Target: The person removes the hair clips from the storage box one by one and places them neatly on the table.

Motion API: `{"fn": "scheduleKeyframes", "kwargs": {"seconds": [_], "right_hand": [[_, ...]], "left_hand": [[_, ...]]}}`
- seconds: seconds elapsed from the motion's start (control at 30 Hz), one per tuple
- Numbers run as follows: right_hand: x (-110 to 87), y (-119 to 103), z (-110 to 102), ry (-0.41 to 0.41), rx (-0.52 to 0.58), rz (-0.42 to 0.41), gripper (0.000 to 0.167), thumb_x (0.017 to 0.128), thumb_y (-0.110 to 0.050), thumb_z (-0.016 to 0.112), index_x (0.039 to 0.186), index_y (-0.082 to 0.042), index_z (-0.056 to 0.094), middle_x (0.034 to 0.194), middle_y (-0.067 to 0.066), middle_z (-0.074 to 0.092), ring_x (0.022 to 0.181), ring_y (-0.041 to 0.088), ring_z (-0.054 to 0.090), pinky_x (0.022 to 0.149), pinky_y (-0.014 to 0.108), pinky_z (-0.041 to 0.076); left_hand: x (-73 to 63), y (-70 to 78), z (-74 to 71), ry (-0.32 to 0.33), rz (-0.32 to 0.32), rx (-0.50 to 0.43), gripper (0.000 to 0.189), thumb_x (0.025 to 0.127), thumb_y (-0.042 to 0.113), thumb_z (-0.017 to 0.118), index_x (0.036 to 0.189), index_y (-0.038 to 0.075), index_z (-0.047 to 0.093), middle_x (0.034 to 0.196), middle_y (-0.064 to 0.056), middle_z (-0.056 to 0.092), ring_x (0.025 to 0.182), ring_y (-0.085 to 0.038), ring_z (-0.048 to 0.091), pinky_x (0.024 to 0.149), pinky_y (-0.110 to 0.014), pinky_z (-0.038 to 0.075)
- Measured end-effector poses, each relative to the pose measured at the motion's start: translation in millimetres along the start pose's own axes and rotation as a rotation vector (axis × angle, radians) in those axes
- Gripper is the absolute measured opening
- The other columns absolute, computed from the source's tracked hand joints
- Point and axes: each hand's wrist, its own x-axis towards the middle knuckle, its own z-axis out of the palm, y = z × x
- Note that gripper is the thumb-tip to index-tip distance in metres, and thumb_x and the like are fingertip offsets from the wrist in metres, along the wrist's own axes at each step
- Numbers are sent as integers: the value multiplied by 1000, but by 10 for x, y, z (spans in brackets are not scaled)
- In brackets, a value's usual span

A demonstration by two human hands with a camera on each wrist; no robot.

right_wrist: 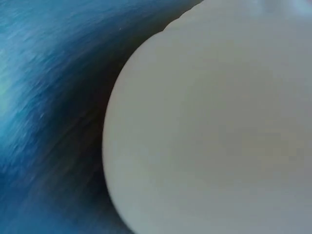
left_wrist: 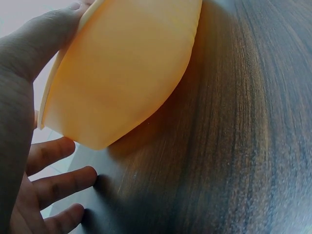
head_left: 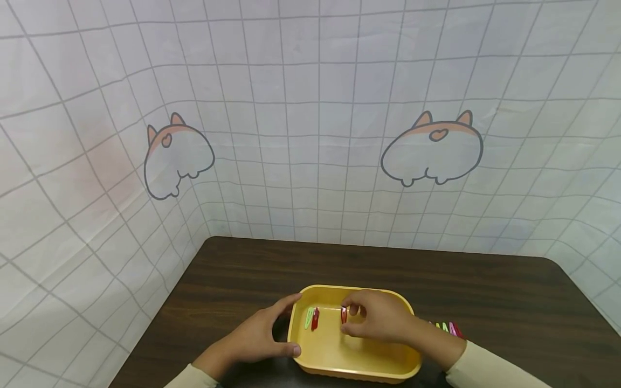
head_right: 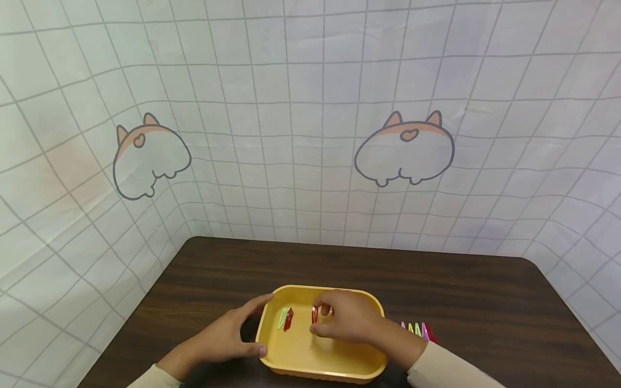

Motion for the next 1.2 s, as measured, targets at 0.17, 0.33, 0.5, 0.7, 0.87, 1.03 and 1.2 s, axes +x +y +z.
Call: {"fn": "scheduleKeyframes", "kwargs": {"seconds": [0.17,0.33,0.5,0.7,0.87,1.03,1.2], "right_hand": [[-68,24,-57,26,-35,-3,38,84,-49,81,110,-24,73,91,-14,62,80,8,57,69,27,47],[-118,44,-122,21,-50,-10,40,85,-49,81,114,-24,73,94,-15,63,85,8,59,70,29,49],[-166,59,-190,7,-52,-25,42,84,-49,82,116,-22,74,99,-13,66,90,9,61,72,31,51],[-229,95,-261,22,-61,-36,40,84,-47,83,114,-22,74,99,-13,67,90,9,61,73,31,52],[-303,155,-288,41,-73,-26,40,85,-44,83,116,-20,74,99,-13,67,90,8,61,74,31,53],[-380,206,-312,59,-89,-21,40,84,-46,84,114,-22,74,97,-16,64,89,6,58,75,31,53],[-439,206,-344,69,-83,-27,41,84,-48,83,114,-22,73,98,-13,64,91,8,59,79,32,54]], "left_hand": [[0,-7,-5,5,6,-2,100,83,57,81,162,32,26,136,5,61,130,-22,54,108,-61,37],[-4,-9,-11,3,1,-6,99,82,57,81,162,34,26,137,6,60,131,-21,53,108,-62,36],[-4,-14,-11,1,0,-5,99,83,55,81,162,34,26,135,6,61,129,-21,54,107,-62,37],[-3,-15,-13,0,7,-7,100,83,58,80,163,32,25,138,5,60,131,-21,53,108,-63,37],[-6,-18,-12,-3,10,-12,99,84,57,80,163,32,25,139,4,60,131,-21,53,108,-62,37],[-3,-26,-9,-5,12,-15,98,84,54,81,162,34,25,139,4,60,132,-21,53,109,-62,36],[-1,-41,-11,-7,30,-12,98,84,53,81,162,32,26,138,4,61,131,-20,53,108,-61,37]]}}
